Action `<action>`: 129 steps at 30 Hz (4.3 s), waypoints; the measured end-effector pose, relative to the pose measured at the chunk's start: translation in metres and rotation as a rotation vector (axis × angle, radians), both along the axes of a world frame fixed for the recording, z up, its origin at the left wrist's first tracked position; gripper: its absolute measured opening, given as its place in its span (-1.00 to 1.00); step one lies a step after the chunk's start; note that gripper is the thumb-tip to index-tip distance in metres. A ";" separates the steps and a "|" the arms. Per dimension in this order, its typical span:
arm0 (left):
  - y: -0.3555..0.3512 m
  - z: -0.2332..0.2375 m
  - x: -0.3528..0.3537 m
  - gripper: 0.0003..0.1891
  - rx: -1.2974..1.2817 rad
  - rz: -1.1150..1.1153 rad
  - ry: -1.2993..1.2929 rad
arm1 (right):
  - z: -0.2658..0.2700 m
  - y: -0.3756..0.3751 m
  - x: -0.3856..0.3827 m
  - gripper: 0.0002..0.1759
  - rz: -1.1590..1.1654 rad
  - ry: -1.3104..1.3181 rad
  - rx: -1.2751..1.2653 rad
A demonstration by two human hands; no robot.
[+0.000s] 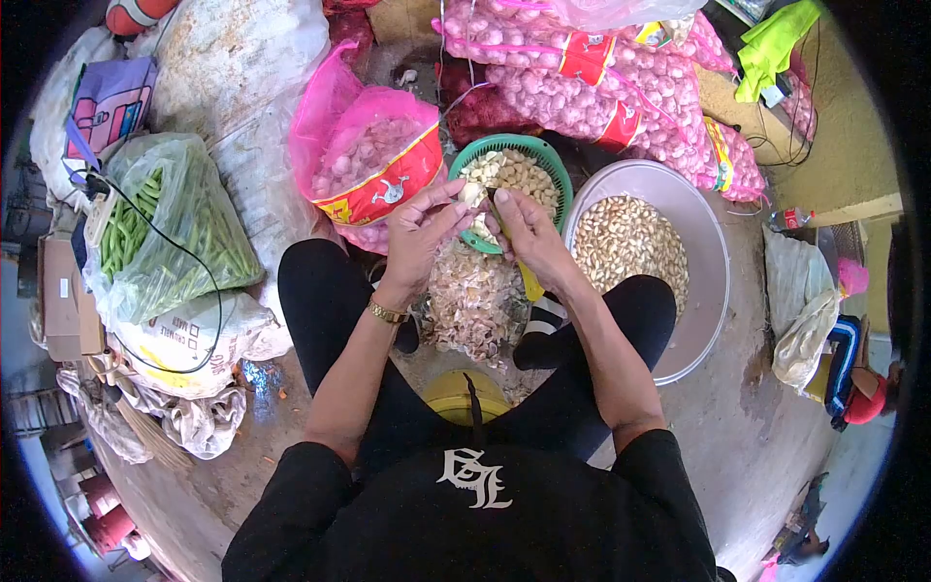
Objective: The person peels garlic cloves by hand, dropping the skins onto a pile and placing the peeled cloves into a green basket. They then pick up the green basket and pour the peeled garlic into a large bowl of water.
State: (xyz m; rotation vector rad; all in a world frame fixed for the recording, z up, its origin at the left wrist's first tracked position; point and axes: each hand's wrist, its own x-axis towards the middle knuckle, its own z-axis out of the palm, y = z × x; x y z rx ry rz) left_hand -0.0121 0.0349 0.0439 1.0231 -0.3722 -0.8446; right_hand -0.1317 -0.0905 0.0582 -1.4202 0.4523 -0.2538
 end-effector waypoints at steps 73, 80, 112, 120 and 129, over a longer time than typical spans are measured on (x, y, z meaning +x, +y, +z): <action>0.003 -0.009 0.006 -0.70 -0.115 -0.091 0.364 | 0.021 0.001 -0.011 -0.71 0.162 -0.118 -1.088; 0.013 0.005 0.013 -0.64 -0.123 -0.056 0.399 | 0.006 0.001 -0.022 -0.76 0.391 -0.058 -1.099; 0.009 0.015 0.000 -0.76 0.087 -0.229 0.082 | 0.014 0.001 -0.001 -0.93 -0.179 -0.356 -0.462; 0.003 0.012 -0.009 -0.67 -0.061 -0.231 0.310 | 0.014 0.000 0.002 -0.87 -0.296 -0.423 -0.828; 0.002 0.001 -0.004 -0.66 -0.046 -0.201 0.294 | 0.012 -0.008 -0.001 -0.86 -0.152 -0.335 -0.703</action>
